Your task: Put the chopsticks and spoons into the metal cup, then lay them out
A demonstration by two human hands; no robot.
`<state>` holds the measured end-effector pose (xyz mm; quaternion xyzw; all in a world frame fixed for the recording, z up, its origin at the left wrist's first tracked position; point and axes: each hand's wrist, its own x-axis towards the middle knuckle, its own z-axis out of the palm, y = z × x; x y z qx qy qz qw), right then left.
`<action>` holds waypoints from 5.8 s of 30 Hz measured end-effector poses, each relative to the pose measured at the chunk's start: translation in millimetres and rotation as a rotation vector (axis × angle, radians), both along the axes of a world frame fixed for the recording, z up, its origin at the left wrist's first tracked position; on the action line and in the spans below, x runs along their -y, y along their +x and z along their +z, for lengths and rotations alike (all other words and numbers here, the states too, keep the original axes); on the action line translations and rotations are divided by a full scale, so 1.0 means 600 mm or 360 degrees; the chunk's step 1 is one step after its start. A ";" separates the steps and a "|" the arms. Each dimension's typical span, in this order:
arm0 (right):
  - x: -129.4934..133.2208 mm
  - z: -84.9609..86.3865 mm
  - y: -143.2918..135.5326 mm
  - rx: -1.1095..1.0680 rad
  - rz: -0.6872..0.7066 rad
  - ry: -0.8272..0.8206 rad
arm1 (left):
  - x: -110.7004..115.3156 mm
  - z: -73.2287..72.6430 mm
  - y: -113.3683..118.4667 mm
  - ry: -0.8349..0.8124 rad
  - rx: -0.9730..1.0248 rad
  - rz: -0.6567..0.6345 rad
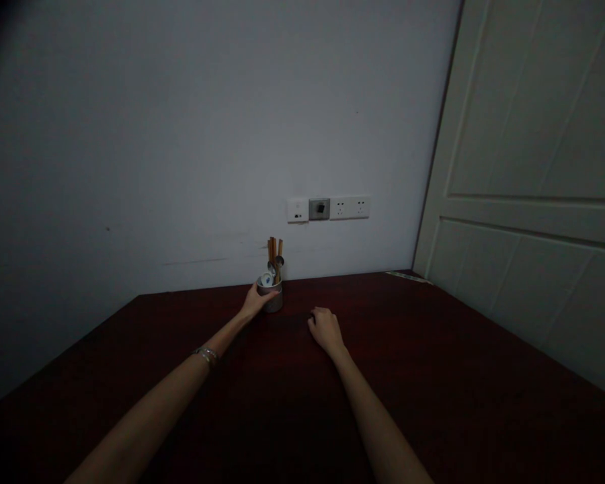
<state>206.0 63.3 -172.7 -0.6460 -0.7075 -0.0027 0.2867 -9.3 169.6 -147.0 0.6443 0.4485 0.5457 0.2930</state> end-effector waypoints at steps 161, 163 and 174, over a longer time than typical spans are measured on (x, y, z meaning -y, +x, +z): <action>-0.074 0.114 -0.210 -0.0300 0.0830 -0.0169 | 0.133 -0.059 -0.614 -0.0055 0.0529 0.1687; -0.078 0.152 -0.272 -0.0479 0.0960 -0.0168 | 0.138 -0.060 -0.614 -0.0035 0.0497 0.1680; -0.140 0.278 -0.525 -0.1003 0.1275 -0.0521 | 0.151 -0.057 -0.601 -0.0123 0.0059 0.1540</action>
